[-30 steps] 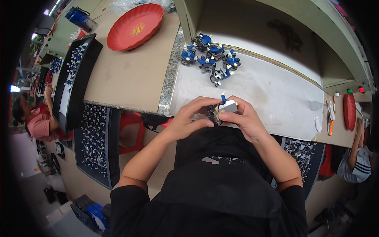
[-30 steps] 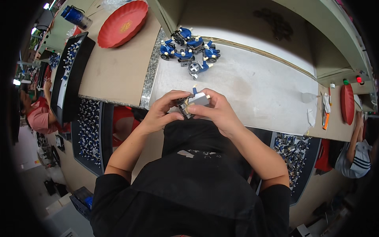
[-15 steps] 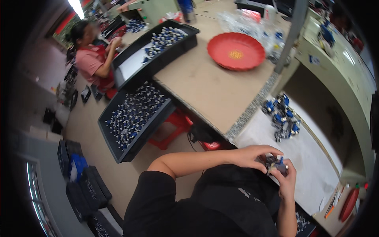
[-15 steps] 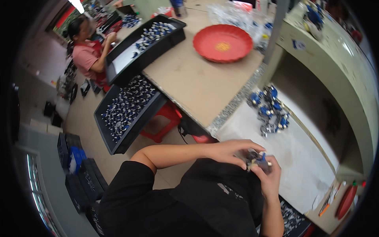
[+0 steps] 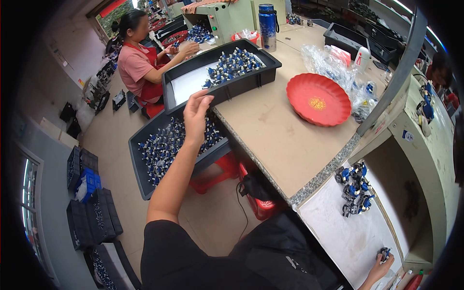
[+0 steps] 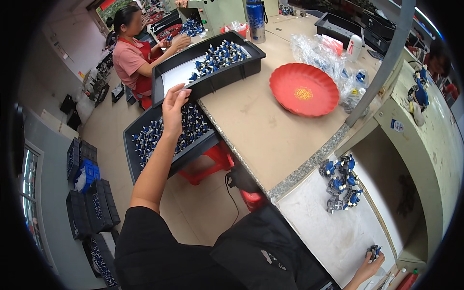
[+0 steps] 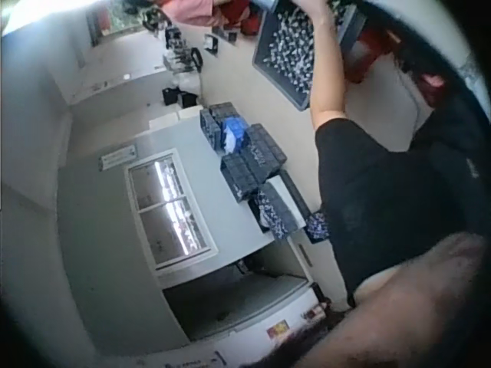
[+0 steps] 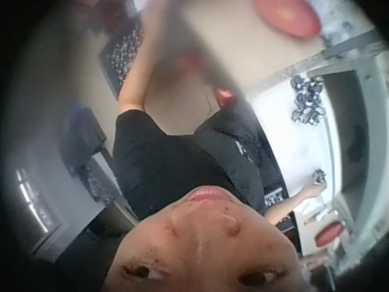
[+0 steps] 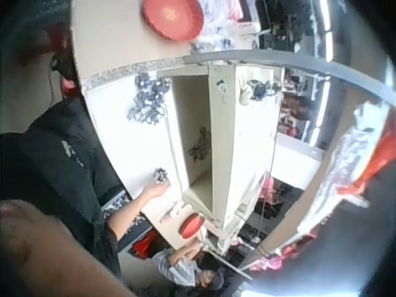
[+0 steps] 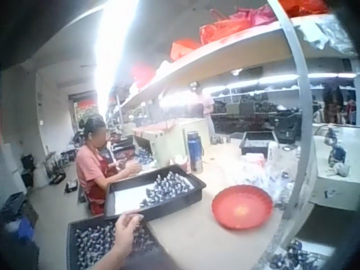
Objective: The person assembles toy figurines by applying glue from a squeeze bottle, attaching components by hand, and placing the assembled figurines on the table and into a tray.
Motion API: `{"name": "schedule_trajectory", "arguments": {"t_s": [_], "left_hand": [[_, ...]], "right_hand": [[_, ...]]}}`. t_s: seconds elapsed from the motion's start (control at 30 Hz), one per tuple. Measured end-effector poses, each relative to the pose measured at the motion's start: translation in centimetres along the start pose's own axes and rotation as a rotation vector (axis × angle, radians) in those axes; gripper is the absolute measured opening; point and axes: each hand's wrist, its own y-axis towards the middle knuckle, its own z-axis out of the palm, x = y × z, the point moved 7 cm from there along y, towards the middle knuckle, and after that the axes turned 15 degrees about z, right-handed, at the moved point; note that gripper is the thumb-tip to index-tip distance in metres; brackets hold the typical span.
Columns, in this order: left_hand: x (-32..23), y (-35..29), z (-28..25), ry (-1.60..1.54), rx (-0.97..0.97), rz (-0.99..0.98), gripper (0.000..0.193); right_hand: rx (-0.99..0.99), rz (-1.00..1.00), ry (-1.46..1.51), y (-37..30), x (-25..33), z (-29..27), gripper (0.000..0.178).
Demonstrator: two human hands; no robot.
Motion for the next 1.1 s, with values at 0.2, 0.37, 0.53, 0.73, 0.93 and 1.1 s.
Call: {"name": "schedule_trajectory", "arguments": {"t_s": [0.2, 0.37, 0.53, 0.73, 0.93, 1.1], "left_hand": [[0.3, -4.1, 0.9, -0.050, 0.111, -0.058, 0.022], [-1.7, -12.1, 8.7, -0.013, 0.466, -0.086, 0.019], [-7.0, -19.2, 14.3, -0.098, 0.779, 0.123, 0.021], [-10.3, -24.0, 16.3, -0.190, 0.867, 0.101, 0.023], [-11.4, -24.7, 16.1, -0.189, 0.869, 0.072, 0.023], [-11.7, -25.0, 16.6, -0.200, 0.897, 0.063, 0.023]], "right_hand": [[-0.079, -0.105, 0.189, -0.2, 0.2, 0.6, 0.048], [-0.142, -0.079, 0.316, -1.7, 0.6, -0.4, 0.041], [-0.005, -0.061, 0.335, -2.7, 3.3, -1.3, 0.030], [-0.032, -0.200, 0.560, -4.3, 2.1, -1.8, 0.028], [0.007, -0.045, 0.683, -6.1, -1.2, -1.8, 0.031], [0.043, -0.019, 0.714, -7.2, -1.8, -2.2, 0.029]]}}
